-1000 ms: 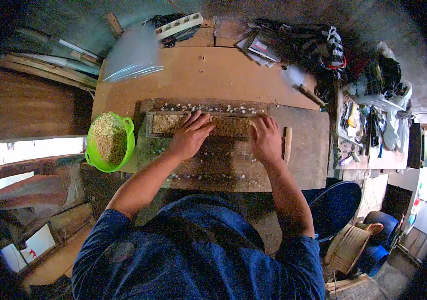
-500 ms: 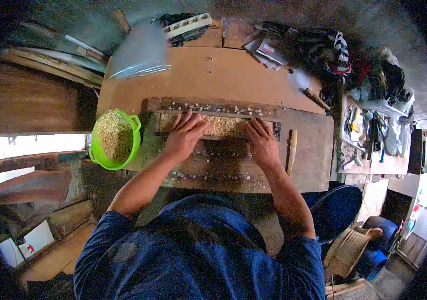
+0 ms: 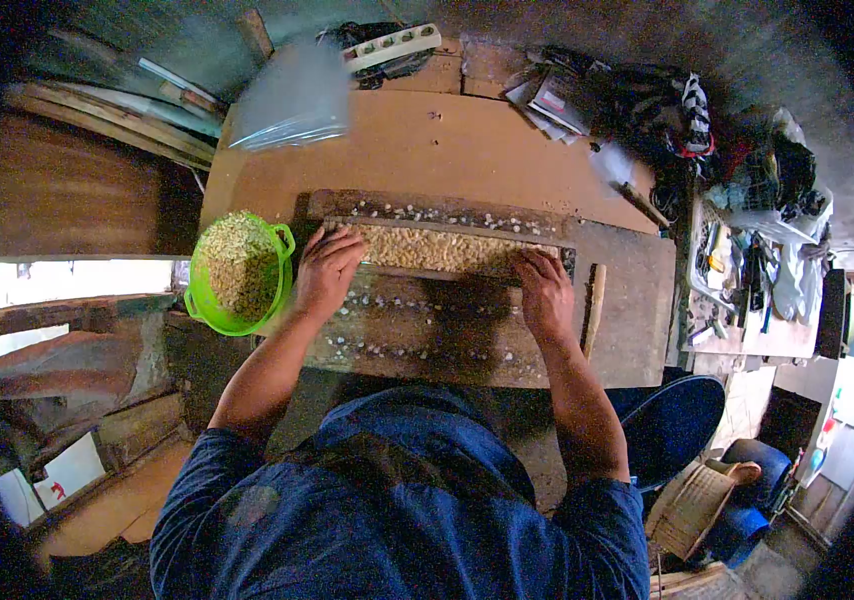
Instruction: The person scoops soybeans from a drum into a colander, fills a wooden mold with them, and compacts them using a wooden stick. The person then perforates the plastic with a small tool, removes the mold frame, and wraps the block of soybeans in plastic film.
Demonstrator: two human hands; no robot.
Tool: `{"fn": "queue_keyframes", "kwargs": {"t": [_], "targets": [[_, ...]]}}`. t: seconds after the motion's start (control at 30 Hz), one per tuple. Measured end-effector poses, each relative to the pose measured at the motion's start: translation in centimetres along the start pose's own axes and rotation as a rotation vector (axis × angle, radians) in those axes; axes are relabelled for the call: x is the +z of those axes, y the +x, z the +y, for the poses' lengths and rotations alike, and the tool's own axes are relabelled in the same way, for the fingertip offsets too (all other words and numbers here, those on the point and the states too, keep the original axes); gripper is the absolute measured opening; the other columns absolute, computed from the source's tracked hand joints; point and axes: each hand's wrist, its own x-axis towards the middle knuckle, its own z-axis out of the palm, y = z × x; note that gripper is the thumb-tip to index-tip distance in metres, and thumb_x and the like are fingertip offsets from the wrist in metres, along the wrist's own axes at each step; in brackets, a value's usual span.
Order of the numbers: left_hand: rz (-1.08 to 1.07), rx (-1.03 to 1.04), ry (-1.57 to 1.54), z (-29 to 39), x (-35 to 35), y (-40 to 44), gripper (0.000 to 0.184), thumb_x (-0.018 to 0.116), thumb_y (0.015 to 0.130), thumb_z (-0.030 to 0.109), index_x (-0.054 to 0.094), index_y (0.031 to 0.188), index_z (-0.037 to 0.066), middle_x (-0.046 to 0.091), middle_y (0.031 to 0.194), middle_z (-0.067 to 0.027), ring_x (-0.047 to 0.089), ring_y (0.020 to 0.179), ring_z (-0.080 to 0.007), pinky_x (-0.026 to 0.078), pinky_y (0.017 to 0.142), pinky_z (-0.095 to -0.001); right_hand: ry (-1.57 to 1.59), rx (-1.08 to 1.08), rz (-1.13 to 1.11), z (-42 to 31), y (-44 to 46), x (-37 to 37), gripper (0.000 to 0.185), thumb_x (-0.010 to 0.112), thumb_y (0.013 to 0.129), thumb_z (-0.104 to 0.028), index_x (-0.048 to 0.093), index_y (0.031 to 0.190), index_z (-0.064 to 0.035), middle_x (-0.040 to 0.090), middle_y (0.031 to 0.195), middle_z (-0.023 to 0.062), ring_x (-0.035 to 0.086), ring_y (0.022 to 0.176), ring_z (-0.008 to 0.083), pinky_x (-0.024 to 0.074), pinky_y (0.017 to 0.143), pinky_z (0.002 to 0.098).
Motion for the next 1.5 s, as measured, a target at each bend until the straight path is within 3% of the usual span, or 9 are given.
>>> {"fn": "queue_keyframes", "kwargs": {"t": [0.2, 0.27, 0.47, 0.83, 1.1, 1.3, 1.37, 1.4, 1.5], "targets": [[0.116, -0.009, -0.082, 3.6, 0.6, 1.6, 0.023, 0.069, 0.086, 0.018, 0.072, 0.108, 0.013, 0.068, 0.115, -0.0058, 0.06, 0.115, -0.0304, 0.038, 0.109, -0.0474, -0.031, 0.03, 0.029, 0.4, -0.9, 0.7, 0.036, 0.059, 0.075, -0.001, 0.072, 0.107, -0.0104, 0.068, 0.115, 0.0074, 0.06, 0.112, 0.0297, 0.0496, 0.096, 0.0398], [0.01, 0.158, -0.081, 5.8, 1.3, 2.9, 0.033, 0.067, 0.089, 0.026, 0.068, 0.119, 0.014, 0.058, 0.134, -0.0084, 0.05, 0.13, -0.0326, 0.032, 0.113, -0.0504, -0.03, 0.04, 0.01, -0.1, -0.7, 0.4, 0.034, 0.06, 0.076, -0.002, 0.072, 0.106, -0.0108, 0.068, 0.114, 0.0077, 0.06, 0.111, 0.0298, 0.0496, 0.095, 0.041], [-0.294, 0.205, -0.066, 8.1, 5.3, 3.1, 0.051, 0.062, 0.091, 0.041, 0.056, 0.137, 0.019, 0.038, 0.154, -0.0092, 0.027, 0.146, -0.0335, 0.014, 0.12, -0.0541, -0.08, 0.091, -0.034, -1.0, -0.8, -0.9, 0.033, 0.059, 0.079, -0.003, 0.07, 0.109, -0.0119, 0.067, 0.112, 0.0072, 0.059, 0.11, 0.029, 0.0449, 0.096, 0.0439], [-0.364, 0.294, -0.119, 6.8, 4.3, 2.4, 0.059, 0.058, 0.092, 0.048, 0.05, 0.144, 0.021, 0.035, 0.157, -0.009, 0.022, 0.148, -0.033, 0.01, 0.121, -0.0528, -0.146, 0.212, -0.093, -1.4, -1.2, -1.4, 0.031, 0.06, 0.082, -0.005, 0.066, 0.111, -0.0117, 0.063, 0.115, 0.0077, 0.056, 0.11, 0.0305, 0.0424, 0.094, 0.045], [-0.39, 0.328, -0.069, 6.6, 4.4, 2.4, 0.066, 0.052, 0.093, 0.054, 0.045, 0.146, 0.015, 0.037, 0.156, -0.009, 0.02, 0.149, -0.0307, 0.007, 0.122, -0.0514, 0.092, 0.151, -0.062, -4.3, -6.4, -2.2, 0.021, 0.063, 0.083, -0.008, 0.064, 0.104, -0.0051, 0.061, 0.113, 0.0127, 0.056, 0.104, 0.0345, 0.0445, 0.088, 0.0477], [-0.407, 0.303, -0.073, 6.8, 4.0, 2.4, 0.068, 0.051, 0.093, 0.055, 0.04, 0.15, 0.018, 0.035, 0.157, -0.0073, 0.02, 0.149, -0.0309, 0.007, 0.122, -0.0509, 0.059, 0.222, -0.276, -5.6, -14.6, 0.3, 0.049, 0.076, 0.078, -0.03, 0.063, 0.123, -0.013, 0.057, 0.128, 0.0146, 0.052, 0.12, 0.0374, 0.0423, 0.1, 0.05], [-0.4, 0.316, -0.067, 6.6, 4.2, 2.3, 0.068, 0.052, 0.093, 0.055, 0.042, 0.149, 0.019, 0.036, 0.156, -0.0074, 0.021, 0.149, -0.0312, 0.008, 0.122, -0.0511, -0.019, 0.205, -0.375, -7.3, -14.6, -1.4, 0.06, 0.058, 0.086, -0.015, 0.048, 0.144, -0.019, 0.04, 0.15, 0.0137, 0.036, 0.138, 0.0383, 0.0316, 0.11, 0.0541], [-0.389, 0.326, -0.06, 6.6, 4.1, 2.4, 0.067, 0.053, 0.092, 0.056, 0.044, 0.147, 0.019, 0.037, 0.156, -0.0076, 0.022, 0.149, -0.0315, 0.009, 0.122, -0.0513, 0.025, 0.223, -0.384, -7.3, -15.0, -1.4, 0.067, 0.056, 0.086, -0.018, 0.04, 0.151, -0.027, 0.032, 0.155, 0.014, 0.027, 0.144, 0.0391, 0.0225, 0.116, 0.0556], [-0.373, 0.342, -0.076, 6.9, 3.7, 2.6, 0.067, 0.057, 0.09, 0.056, 0.048, 0.145, 0.018, 0.037, 0.156, -0.008, 0.025, 0.147, -0.0323, 0.011, 0.121, -0.0515, -0.064, 0.224, -0.418, -7.1, -15.7, -1.4, 0.065, 0.057, 0.087, -0.023, 0.041, 0.149, -0.0312, 0.032, 0.156, 0.0141, 0.026, 0.144, 0.041, 0.0192, 0.117, 0.0575]]}}
